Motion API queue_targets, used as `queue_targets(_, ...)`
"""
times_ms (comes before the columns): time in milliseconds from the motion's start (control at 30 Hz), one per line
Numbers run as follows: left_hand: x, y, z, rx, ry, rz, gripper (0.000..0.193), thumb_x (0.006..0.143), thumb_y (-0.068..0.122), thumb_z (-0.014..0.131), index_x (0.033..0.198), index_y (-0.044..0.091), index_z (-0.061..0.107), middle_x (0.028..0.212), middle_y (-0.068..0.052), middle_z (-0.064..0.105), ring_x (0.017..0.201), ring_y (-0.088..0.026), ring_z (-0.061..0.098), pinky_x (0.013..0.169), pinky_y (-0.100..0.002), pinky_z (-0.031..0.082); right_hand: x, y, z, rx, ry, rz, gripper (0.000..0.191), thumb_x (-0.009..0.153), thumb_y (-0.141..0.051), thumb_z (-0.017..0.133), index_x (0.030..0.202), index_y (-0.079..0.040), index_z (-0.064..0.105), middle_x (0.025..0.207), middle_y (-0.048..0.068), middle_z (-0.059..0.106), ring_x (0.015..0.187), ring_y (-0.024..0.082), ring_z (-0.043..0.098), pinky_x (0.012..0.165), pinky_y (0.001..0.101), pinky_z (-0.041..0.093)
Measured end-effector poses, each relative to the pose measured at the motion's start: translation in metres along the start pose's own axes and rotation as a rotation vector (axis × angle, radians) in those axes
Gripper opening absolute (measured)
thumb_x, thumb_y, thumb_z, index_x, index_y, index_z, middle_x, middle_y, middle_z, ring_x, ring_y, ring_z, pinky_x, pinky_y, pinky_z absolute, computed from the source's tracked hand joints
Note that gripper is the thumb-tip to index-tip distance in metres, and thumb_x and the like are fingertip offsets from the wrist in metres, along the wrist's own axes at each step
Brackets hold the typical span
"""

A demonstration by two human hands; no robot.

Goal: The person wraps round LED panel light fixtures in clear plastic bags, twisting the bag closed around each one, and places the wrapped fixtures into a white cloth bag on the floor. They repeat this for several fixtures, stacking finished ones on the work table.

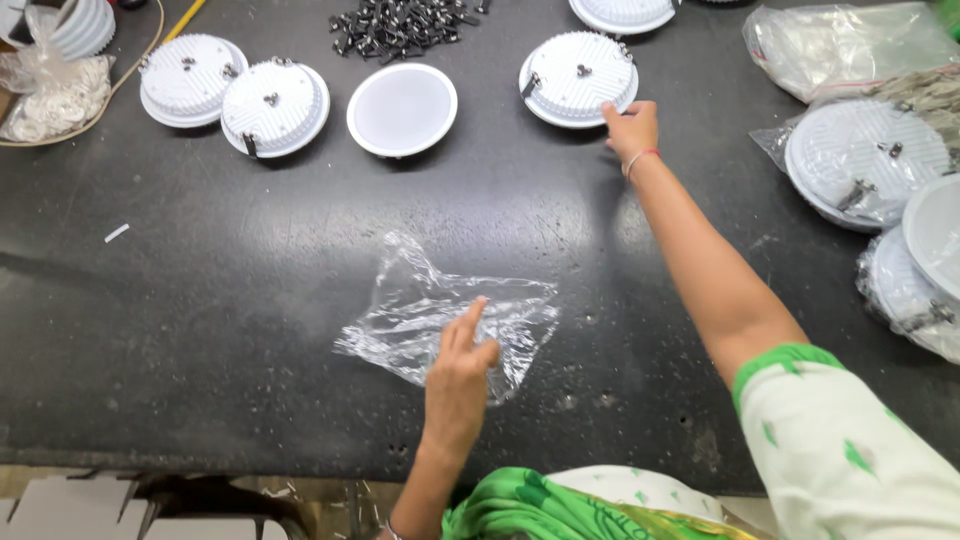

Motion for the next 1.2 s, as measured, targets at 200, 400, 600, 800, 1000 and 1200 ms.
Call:
queue_targets(200, 0.001, -0.001, -0.004, -0.033, 0.007, -0.024, 0.046, 0.076, -0.010, 0.060, 0.119, 0.000, 0.073, 0.135, -0.010, 0.064, 0.122, -0.030, 0.060, 0.096, -0.042, 0.053, 0.020, -0.012, 0.029, 0.400, -0.054, 0.350, 0.072, 0.082, -0.016, 0.082, 0.134, -0.003, 0.034, 0.129, 0.017, 0.064, 0.108, 0.032, 0.072, 0.090, 0.0539, 0.058)
queue_targets(400, 0.010, -0.014, -0.008, 0.038, 0.105, -0.070, 0.045, 0.082, -0.005, 0.062, 0.125, 0.002, 0.072, 0.133, -0.003, 0.066, 0.115, -0.027, 0.058, 0.098, -0.041, 0.046, 0.026, 0.012, 0.016, 0.455, -0.036, 0.322, 0.061, 0.081, -0.004, 0.080, 0.132, 0.004, 0.047, 0.123, 0.018, 0.069, 0.107, 0.032, 0.074, 0.091, 0.0529, 0.061)
queue_targets(600, 0.016, -0.018, -0.003, 0.014, 0.077, -0.069, 0.050, 0.079, -0.007, 0.064, 0.126, 0.007, 0.072, 0.137, 0.001, 0.067, 0.095, -0.024, 0.056, 0.089, -0.037, 0.049, 0.019, 0.047, -0.025, 0.797, -0.210, 0.380, 0.044, 0.085, -0.001, 0.080, 0.126, 0.004, 0.065, 0.121, 0.016, 0.074, 0.110, 0.028, 0.076, 0.096, 0.0384, 0.066)
queue_targets(800, 0.015, -0.001, 0.015, 0.003, -0.015, 0.012, 0.062, 0.075, -0.010, 0.061, 0.135, 0.004, 0.064, 0.147, -0.002, 0.058, 0.093, -0.028, 0.056, 0.080, -0.037, 0.051, -0.047, 0.086, -0.088, 0.656, -0.222, 0.433, 0.043, 0.091, -0.014, 0.079, 0.130, -0.006, 0.064, 0.121, 0.007, 0.070, 0.111, 0.019, 0.069, 0.092, 0.0316, 0.058)
queue_targets(1000, 0.012, 0.025, 0.022, -0.058, -0.016, 0.033, 0.059, 0.079, -0.010, 0.060, 0.136, 0.005, 0.063, 0.148, -0.001, 0.059, 0.090, -0.028, 0.057, 0.083, -0.038, 0.054, -0.148, 0.056, -0.167, 0.862, -0.353, 0.263, 0.052, 0.100, -0.024, 0.076, 0.146, -0.008, 0.054, 0.138, 0.005, 0.065, 0.125, 0.020, 0.064, 0.100, 0.0371, 0.054)
queue_targets(1200, 0.011, 0.042, 0.020, -0.061, -0.030, 0.008, 0.065, 0.076, -0.010, 0.059, 0.139, 0.005, 0.061, 0.147, -0.002, 0.057, 0.093, -0.030, 0.058, 0.084, -0.039, 0.054, -0.227, 0.048, -0.236, 1.059, -0.426, 0.090, 0.070, 0.094, -0.038, 0.077, 0.152, -0.008, 0.050, 0.146, 0.011, 0.062, 0.128, 0.032, 0.064, 0.093, 0.0435, 0.057)
Point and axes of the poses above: each hand's wrist, its own x-axis towards the middle knuckle, its own z-axis out of the palm, y = z × x, the point moved 4 cm from there along x, towards the middle knuckle
